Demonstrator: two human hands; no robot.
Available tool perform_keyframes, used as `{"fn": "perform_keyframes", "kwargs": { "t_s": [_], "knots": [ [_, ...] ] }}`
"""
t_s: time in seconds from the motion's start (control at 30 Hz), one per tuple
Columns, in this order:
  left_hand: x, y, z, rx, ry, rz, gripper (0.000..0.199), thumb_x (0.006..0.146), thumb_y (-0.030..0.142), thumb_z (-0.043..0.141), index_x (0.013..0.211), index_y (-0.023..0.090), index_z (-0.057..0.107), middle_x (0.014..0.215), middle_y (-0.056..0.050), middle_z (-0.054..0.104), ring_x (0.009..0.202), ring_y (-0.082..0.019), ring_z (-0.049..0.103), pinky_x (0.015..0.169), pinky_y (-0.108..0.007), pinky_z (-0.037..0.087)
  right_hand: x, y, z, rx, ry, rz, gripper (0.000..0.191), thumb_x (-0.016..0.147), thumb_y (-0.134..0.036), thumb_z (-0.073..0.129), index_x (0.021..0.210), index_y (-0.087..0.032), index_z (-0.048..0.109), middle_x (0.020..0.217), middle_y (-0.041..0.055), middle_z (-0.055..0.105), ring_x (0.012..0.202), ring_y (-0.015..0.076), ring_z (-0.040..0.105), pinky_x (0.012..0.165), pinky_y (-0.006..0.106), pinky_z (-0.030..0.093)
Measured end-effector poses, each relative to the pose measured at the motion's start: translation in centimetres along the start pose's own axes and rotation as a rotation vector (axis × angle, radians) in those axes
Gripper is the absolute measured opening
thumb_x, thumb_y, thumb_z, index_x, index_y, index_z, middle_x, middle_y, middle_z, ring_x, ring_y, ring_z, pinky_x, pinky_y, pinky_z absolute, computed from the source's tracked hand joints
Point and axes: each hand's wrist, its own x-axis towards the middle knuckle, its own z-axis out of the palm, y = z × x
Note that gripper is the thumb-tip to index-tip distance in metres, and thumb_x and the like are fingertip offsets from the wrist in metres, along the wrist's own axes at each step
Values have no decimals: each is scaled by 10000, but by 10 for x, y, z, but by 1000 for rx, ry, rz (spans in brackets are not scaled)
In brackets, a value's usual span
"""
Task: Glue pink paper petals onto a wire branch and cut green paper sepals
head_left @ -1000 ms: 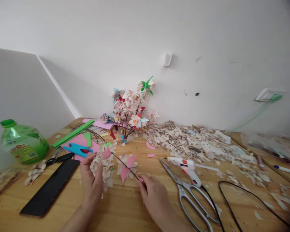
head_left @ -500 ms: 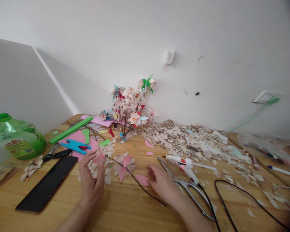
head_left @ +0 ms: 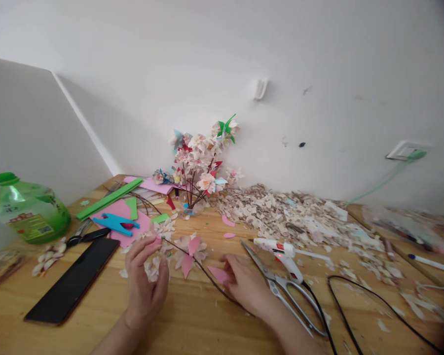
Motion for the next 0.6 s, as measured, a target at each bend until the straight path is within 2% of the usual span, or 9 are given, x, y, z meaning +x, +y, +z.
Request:
{"fn": "perform_keyframes", "kwargs": {
  "t_s": [0.17,0.4,0.6],
  "knots": [
    [0,2,1,-5,-11,29,422,668,35,564,1040,202,455,1030,-92,503,1029,-241,475,894,-457,380,0,-1,4,25,-12,32,417,596,-29,497,981,-180,549,817,29,623,801,183,556,695,249,390],
    [-2,2,1,48,-41,92,428,658,14,565,1032,188,452,1036,-109,494,1028,-250,471,885,-465,388,1,0,6,57,29,61,478,589,-14,499,1037,-177,523,1007,74,567,910,185,545,763,248,392],
    [-3,5,1,59,-53,154,437,656,14,561,1032,205,446,1024,-94,494,1001,-240,491,862,-455,417,2,2,8,109,32,55,381,610,-32,506,955,-186,560,832,40,615,797,183,564,669,244,399]
  ]
}}
